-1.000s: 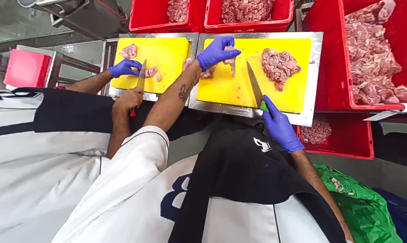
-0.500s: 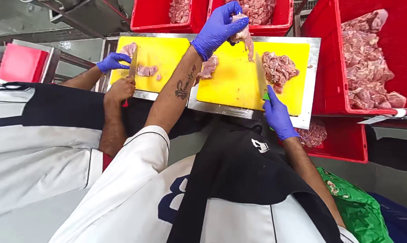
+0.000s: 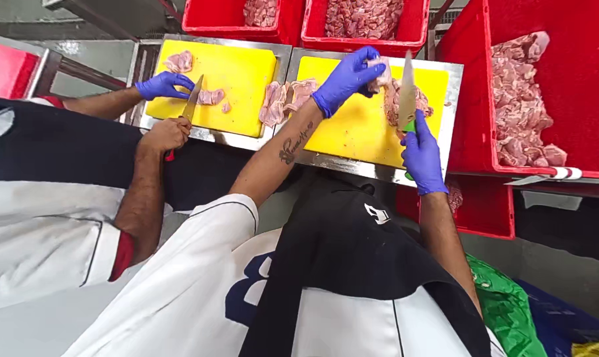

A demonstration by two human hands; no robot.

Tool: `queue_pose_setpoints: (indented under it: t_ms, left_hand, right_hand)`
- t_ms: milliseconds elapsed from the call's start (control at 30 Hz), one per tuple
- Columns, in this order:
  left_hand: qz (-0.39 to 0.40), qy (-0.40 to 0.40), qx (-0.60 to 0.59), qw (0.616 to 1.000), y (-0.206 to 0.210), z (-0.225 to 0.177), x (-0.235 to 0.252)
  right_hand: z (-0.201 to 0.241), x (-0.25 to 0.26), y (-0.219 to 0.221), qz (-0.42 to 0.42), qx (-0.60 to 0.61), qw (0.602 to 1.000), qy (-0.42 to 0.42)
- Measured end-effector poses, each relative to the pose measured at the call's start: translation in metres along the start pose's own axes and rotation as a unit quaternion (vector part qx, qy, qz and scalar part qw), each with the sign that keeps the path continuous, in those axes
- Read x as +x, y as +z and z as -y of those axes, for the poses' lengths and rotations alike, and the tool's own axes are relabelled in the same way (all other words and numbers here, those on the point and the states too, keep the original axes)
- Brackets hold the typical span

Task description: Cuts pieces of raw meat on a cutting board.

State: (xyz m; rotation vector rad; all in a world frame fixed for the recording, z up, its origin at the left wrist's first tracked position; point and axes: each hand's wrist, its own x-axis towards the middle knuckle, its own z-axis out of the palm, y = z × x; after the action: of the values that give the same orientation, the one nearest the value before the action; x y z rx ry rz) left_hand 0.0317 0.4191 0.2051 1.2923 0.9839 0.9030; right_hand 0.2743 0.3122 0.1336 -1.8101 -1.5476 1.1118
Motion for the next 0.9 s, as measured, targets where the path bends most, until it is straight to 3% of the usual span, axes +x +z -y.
queue_pose_setpoints:
  t_ms: [33,100,167,200,267,333,400,467,567,767,900]
  left_hand:
    - [-0.021,-0.024,0.022,0.999,0.002,0.02,-0.01]
    - [-0.073,-0.097,0.189,0.975,-0.001,0.07,-0.035]
    - [-0.112,-0.183,0.383,0.898,-0.01,0.112,-0.059]
    - [-0.124,-0.219,0.429,0.868,-0.014,0.12,-0.068]
    - [-0.123,-0.265,0.451,0.843,-0.027,0.118,-0.073]
    - [-0.122,-0.284,0.445,0.84,-0.034,0.114,-0.075]
    - [-0.132,-0.236,0.439,0.857,-0.04,0.112,-0.072]
    - [-0.131,-0.121,0.42,0.89,-0.042,0.118,-0.073]
    - [-0.086,0.02,0.407,0.909,-0.036,0.133,-0.072]
    - [-0.078,0.067,0.469,0.877,-0.027,0.148,-0.074]
    - [-0.082,0.074,0.484,0.868,-0.025,0.149,-0.076]
  right_hand:
    - [0.005,-0.006,-0.005,-0.014,0.01,1.0,-0.015]
    - [0.011,-0.019,-0.005,-0.017,0.013,0.999,-0.044]
    - [0.012,-0.033,0.006,0.046,0.017,0.997,-0.052]
    - [0.01,-0.039,0.014,0.1,0.028,0.993,-0.048]
    - [-0.005,-0.044,0.031,0.205,0.082,0.975,-0.008]
    - [-0.03,-0.048,0.04,0.221,0.149,0.963,0.037]
    - [-0.032,-0.045,0.043,0.138,0.103,0.985,0.017]
    - [-0.015,-0.048,0.042,0.078,-0.055,0.994,-0.049]
    - [0.015,-0.065,0.034,0.125,-0.216,0.96,-0.13]
    - [0.022,-0.077,0.026,0.188,-0.337,0.912,-0.136]
    - [0.041,-0.016,0.081,0.165,-0.312,0.926,-0.135]
